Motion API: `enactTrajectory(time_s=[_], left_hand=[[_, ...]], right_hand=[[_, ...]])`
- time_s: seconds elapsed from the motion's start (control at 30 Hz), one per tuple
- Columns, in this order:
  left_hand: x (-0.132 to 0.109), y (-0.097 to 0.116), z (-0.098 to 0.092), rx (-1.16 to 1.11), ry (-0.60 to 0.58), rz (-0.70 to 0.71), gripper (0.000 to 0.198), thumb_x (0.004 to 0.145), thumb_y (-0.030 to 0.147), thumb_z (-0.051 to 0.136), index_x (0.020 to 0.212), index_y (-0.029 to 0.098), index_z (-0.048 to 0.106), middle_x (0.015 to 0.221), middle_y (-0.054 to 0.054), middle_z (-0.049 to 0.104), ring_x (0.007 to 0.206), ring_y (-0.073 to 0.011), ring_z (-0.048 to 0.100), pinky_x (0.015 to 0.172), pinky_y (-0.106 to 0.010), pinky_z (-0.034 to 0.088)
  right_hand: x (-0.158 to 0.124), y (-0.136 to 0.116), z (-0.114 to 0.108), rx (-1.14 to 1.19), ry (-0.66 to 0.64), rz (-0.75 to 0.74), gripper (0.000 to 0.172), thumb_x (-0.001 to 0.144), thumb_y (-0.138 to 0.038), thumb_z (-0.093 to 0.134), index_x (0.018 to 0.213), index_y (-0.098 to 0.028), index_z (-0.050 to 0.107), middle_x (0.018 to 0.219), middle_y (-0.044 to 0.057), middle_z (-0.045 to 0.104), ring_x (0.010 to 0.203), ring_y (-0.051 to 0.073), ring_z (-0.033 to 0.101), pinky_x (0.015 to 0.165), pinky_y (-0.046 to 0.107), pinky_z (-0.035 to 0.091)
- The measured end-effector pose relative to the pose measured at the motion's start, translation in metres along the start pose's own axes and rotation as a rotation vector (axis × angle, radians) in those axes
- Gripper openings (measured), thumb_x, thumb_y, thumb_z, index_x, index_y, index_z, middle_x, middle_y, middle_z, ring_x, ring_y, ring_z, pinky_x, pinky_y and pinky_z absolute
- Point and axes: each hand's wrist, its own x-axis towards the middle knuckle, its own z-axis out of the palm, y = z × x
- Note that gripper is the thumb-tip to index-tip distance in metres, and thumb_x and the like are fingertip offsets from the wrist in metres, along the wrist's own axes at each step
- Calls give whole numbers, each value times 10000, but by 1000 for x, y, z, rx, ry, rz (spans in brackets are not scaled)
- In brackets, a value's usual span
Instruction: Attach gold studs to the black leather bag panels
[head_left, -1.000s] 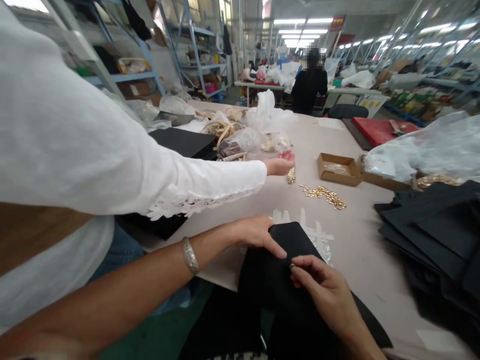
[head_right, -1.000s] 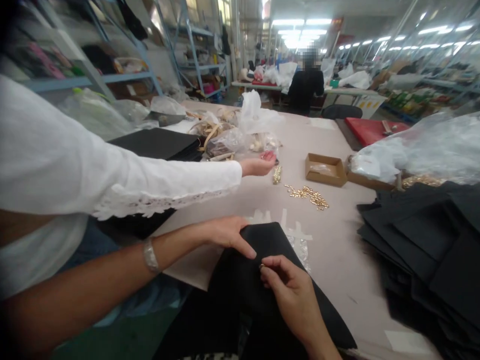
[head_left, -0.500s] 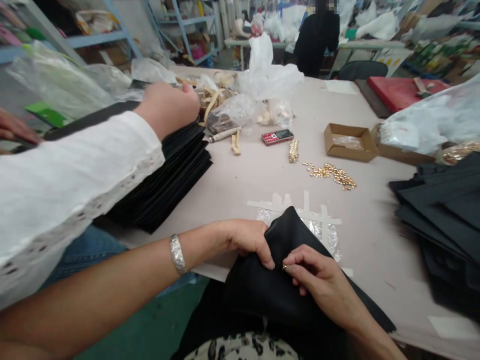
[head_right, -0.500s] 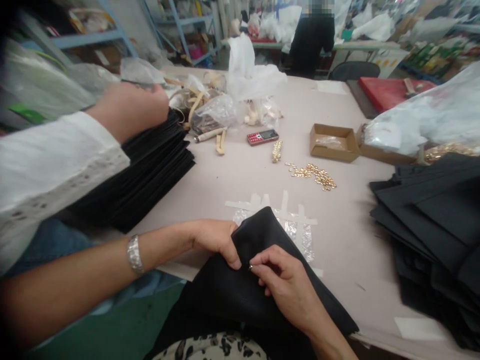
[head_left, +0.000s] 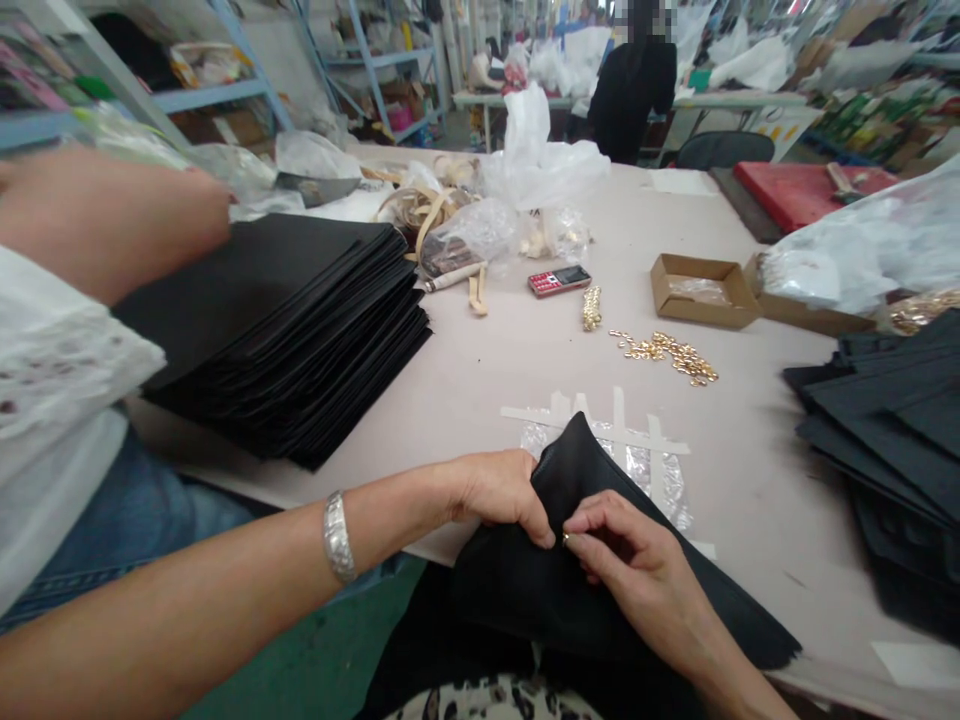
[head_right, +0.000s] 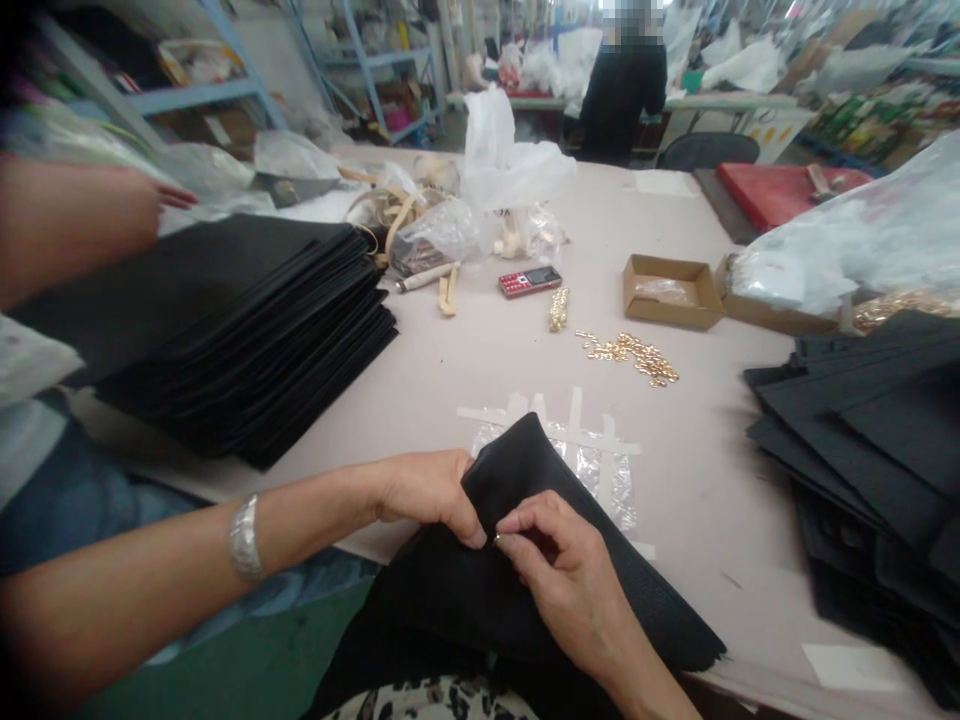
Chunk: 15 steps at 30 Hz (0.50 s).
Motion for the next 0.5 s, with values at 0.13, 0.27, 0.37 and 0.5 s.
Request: enactTrajectory(time_s=[0.13, 0.27, 0.37, 0.5], left_hand=[[-10, -1, 7, 3, 46, 56, 173, 493, 137, 650, 664, 124, 634, 573, 39, 562, 504, -100, 489, 446, -181, 368], [-17, -5, 15, 12, 61, 130, 164, 519, 136, 606, 681, 123, 630, 536, 57, 493, 460, -79, 417, 409, -178, 301], [-18, -11, 22, -13, 71, 191, 237, 523, 136, 616, 757, 114, 645, 582, 48, 515, 488, -79, 427, 438, -181, 328], [-20, -17, 32, -105, 96, 257, 314, 564, 166, 638, 875, 129, 646, 686, 29, 575, 569, -88, 476, 541, -198, 399]], right_hand=[[-4, 1, 7, -90, 91, -64, 66, 868, -247, 539, 912, -218, 579, 892, 16, 552, 783, 145, 553, 687, 270, 450], [-8, 3, 14, -15, 143, 4, 273, 854, -239, 542, 1119, -233, 477, 931, 15, 545, 673, 119, 544, 610, 256, 465], [-9, 4, 18, -42, 172, -49, 266, 844, -211, 541, 1103, -231, 485, 927, 11, 544, 683, 119, 547, 638, 264, 466], [-12, 4, 18, 43, 176, -14, 260, 827, -196, 558, 1081, -224, 512, 903, 6, 551, 697, 120, 550, 655, 266, 467]])
